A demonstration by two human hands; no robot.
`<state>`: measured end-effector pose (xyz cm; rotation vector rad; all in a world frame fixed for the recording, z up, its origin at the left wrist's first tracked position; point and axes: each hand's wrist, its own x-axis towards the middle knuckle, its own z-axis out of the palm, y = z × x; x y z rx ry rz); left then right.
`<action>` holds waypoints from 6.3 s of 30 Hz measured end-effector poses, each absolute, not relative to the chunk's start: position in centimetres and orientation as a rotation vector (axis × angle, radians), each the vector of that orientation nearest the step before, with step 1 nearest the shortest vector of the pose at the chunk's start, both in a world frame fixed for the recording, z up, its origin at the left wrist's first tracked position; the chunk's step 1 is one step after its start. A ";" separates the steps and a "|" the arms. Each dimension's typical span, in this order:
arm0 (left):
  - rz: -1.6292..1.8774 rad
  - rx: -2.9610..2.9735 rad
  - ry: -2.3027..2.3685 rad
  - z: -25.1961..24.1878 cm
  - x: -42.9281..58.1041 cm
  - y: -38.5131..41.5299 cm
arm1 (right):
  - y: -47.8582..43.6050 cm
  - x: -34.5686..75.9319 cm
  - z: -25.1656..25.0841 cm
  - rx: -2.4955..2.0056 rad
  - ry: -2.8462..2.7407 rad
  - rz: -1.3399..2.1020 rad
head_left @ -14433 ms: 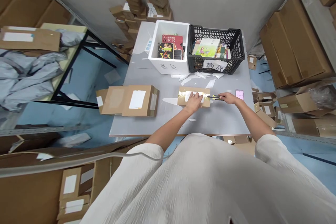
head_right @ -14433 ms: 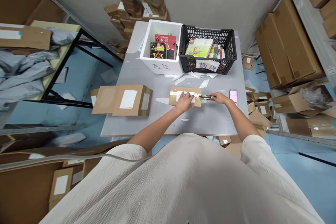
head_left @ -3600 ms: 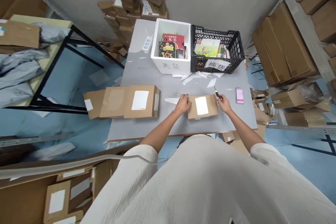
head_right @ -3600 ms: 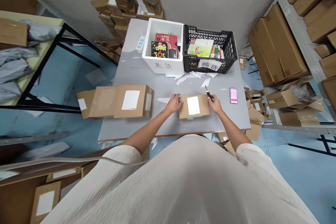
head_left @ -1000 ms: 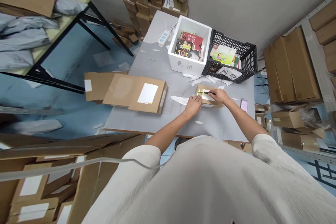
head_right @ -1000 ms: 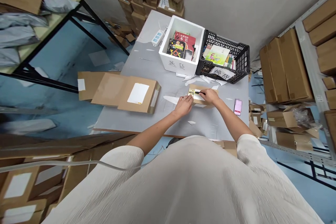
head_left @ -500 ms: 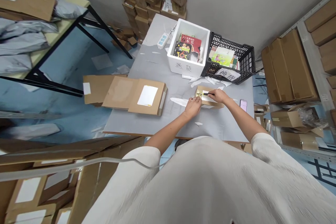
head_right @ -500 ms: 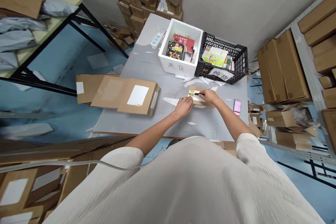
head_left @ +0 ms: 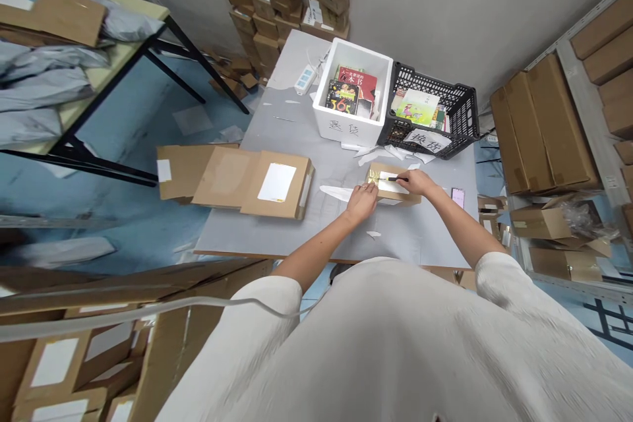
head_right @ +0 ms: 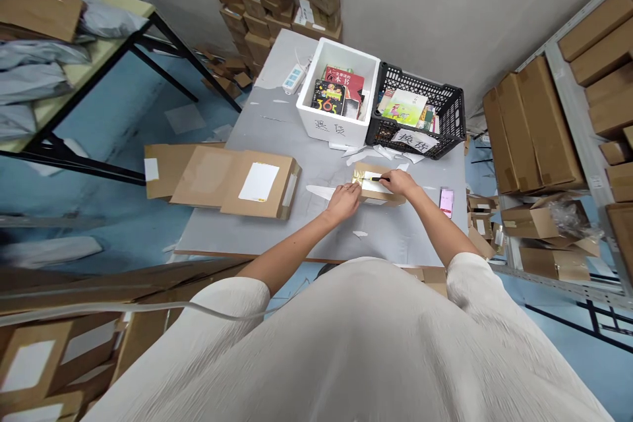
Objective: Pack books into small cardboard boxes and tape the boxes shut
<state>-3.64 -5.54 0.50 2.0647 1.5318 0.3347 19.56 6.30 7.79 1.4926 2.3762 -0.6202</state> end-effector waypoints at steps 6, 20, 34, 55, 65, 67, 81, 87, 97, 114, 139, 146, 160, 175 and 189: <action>0.232 2.080 1.620 1.4 -2.7 -5.3 | 6.2 20.0 8.2 1.468 2.361 -0.580; 0.126 2.056 1.721 1.4 -1.3 -4.0 | 5.7 24.4 8.5 1.582 2.250 -0.585; -0.119 2.138 1.809 1.9 -1.0 -3.5 | 5.8 31.6 10.0 1.593 2.133 -0.478; -0.187 2.295 1.460 2.2 5.0 1.5 | 1.4 38.4 5.7 2.114 2.106 -1.315; -0.308 2.334 1.474 1.5 6.4 2.4 | 2.6 39.2 3.4 2.094 2.143 -1.411; -0.294 2.357 1.492 1.4 6.4 2.1 | 3.1 39.1 3.2 2.037 2.208 -1.377; -0.191 2.367 1.539 0.5 6.2 0.9 | 8.1 36.2 2.9 1.563 2.463 -0.689; -0.205 2.361 1.556 0.4 6.1 0.8 | 8.3 35.8 2.3 1.565 2.392 -0.896; -0.222 2.345 1.538 0.9 6.1 1.3 | 5.4 37.7 1.5 1.627 2.244 -1.336; -0.005 2.179 1.668 1.6 6.7 2.9 | 0.3 39.2 2.8 2.086 2.095 -1.654; 0.080 2.199 1.679 -0.1 7.2 2.1 | 0.3 37.2 2.3 1.831 2.497 -0.989; 0.113 2.205 1.692 -1.0 7.2 2.4 | 0.1 37.5 0.6 1.905 2.575 -0.979; 0.142 2.211 1.696 -1.7 7.1 2.0 | -0.1 37.8 -1.3 1.890 2.638 -0.924; 0.157 2.204 1.728 -2.1 7.3 1.1 | 0.3 38.1 -2.4 1.893 2.732 -0.851; 0.198 2.225 1.690 -1.4 6.7 -0.6 | 1.7 40.0 -1.4 2.168 2.647 -0.840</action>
